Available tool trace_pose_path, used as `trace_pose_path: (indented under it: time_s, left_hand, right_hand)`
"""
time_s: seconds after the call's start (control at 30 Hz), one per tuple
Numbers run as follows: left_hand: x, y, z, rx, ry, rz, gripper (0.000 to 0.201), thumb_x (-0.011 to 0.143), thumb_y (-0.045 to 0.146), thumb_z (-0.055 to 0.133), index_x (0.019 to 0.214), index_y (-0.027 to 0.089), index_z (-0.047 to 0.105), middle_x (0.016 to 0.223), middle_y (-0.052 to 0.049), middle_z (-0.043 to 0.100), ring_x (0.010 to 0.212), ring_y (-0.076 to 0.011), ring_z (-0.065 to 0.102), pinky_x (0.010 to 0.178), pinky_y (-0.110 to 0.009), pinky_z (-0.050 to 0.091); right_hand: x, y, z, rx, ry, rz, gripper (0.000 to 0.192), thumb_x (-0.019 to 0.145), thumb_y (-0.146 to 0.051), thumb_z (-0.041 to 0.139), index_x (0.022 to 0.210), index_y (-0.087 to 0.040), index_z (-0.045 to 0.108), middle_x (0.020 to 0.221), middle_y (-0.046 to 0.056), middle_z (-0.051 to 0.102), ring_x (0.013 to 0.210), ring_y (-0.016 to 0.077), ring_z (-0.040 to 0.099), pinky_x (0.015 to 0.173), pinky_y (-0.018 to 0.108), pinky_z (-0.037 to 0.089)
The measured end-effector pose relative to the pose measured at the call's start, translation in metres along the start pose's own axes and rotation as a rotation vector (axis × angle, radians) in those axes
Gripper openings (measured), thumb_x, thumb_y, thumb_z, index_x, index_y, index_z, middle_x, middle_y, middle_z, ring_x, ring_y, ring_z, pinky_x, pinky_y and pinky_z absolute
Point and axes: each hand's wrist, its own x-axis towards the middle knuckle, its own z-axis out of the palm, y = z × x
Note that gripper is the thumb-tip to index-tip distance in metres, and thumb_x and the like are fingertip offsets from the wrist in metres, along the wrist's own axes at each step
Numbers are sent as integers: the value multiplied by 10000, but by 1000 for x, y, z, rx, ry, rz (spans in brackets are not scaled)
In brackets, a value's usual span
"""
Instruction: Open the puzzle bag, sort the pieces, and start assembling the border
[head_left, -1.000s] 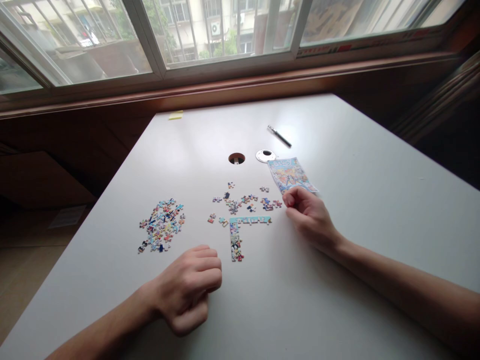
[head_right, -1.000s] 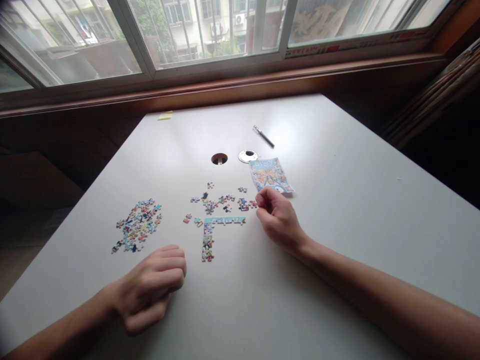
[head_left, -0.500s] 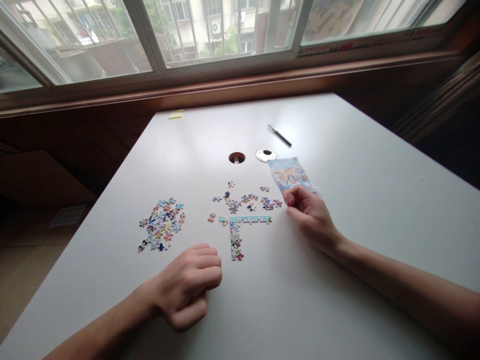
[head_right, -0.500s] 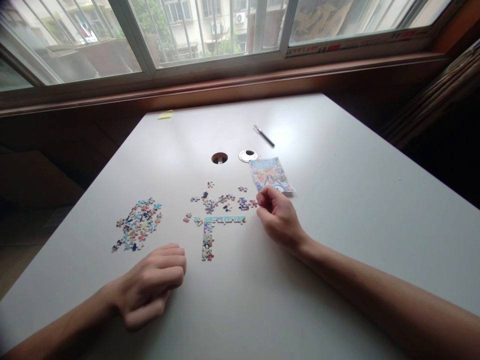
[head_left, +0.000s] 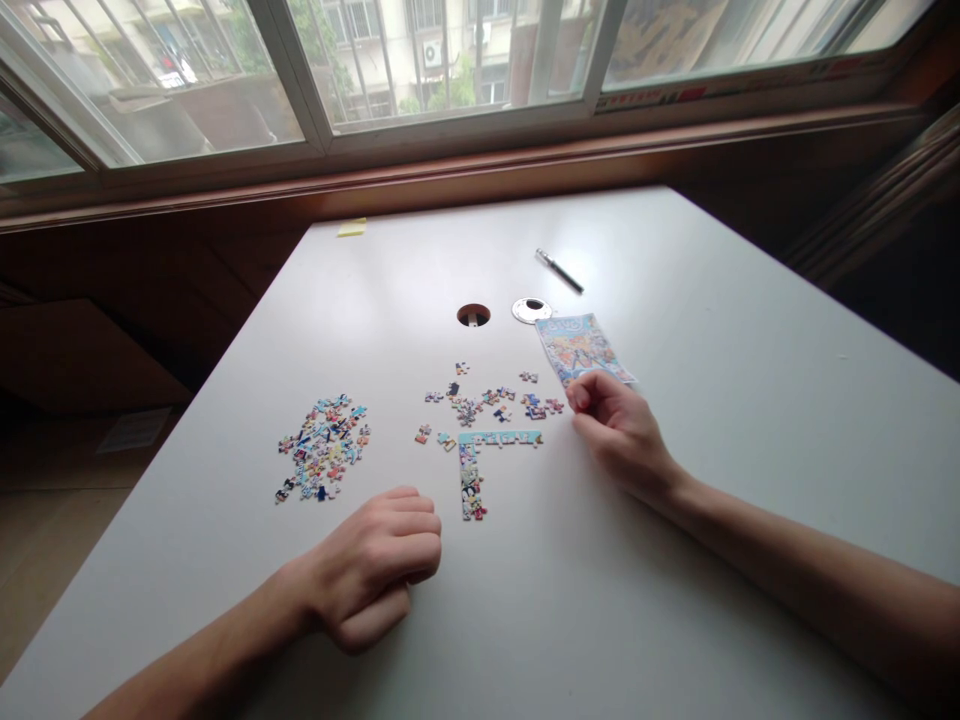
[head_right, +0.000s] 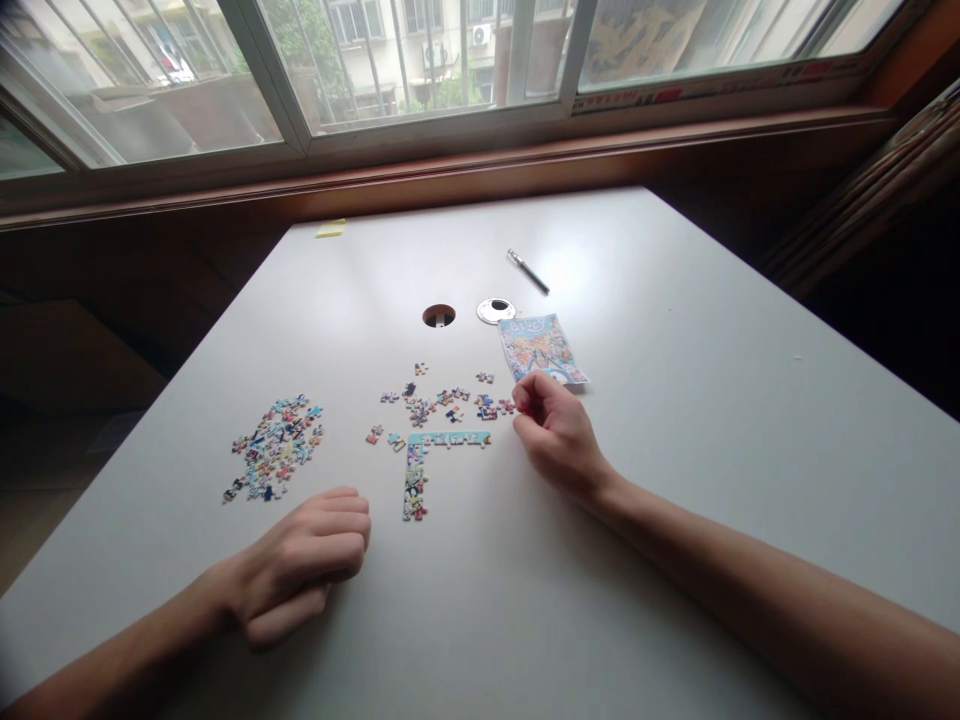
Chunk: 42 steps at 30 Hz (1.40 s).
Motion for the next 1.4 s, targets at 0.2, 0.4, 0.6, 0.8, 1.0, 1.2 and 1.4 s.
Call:
trace_pose_path:
  time_s: [0.2,0.4,0.6,0.8,1.0,1.2,1.4]
  left_hand:
    - [1,1,-1,-7,7,12,238,818,268,395,762,213,171,625,-10,346,570,-199,301,581,-374,278]
    - [1,-2,-1,-3,-36,10,254,848,296,365,751,208,147,610,-23,375,568,-205,306,584,-396,282]
    - [0,-2,-1,0,-46,-4,282,776,266,423,754,205,148,645,-31,372,592,-215,311,590,-397,275]
    - [1,-1,-2,-9,-30,-3,286,799,262,413,753,206,136,634,-21,359,585,-207,298,588,-388,262]
    - [-2,-4,0,-39,-36,2,267,847,299,370,746,207,140,616,-17,353,579,-203,285,594,-393,262]
    - [-2,-2,0,-48,-26,-18,253,863,305,357,756,210,149,637,-15,340,582,-205,284,593,-377,252]
    - [0,-2,0,-46,-28,-50,214,884,299,340,768,212,181,662,-11,351,598,-202,315,611,-362,274]
  right_hand:
    - [1,2,0,1,2,8,216,669,-60,528,770,-232,446,766,-14,442,706,161,419,613,309,296]
    - [1,0,0,0,-3,-2,206,673,-65,521,767,-233,448,764,-17,438,704,158,418,623,309,299]
    - [2,1,0,0,2,3,211,667,-66,530,770,-233,452,763,-14,444,696,159,424,608,307,298]
    - [1,3,-1,-14,6,-1,206,677,-67,524,774,-233,450,768,-11,447,704,162,427,615,311,300]
    - [1,2,-1,-9,2,-6,210,680,-57,517,774,-232,450,770,-18,440,707,158,421,631,316,300]
    - [1,1,-1,-6,3,-4,207,681,-57,508,771,-233,447,766,-23,433,710,155,418,642,318,299]
    - [1,0,0,6,1,-7,207,676,-59,513,766,-232,444,765,-24,431,713,156,415,646,319,295]
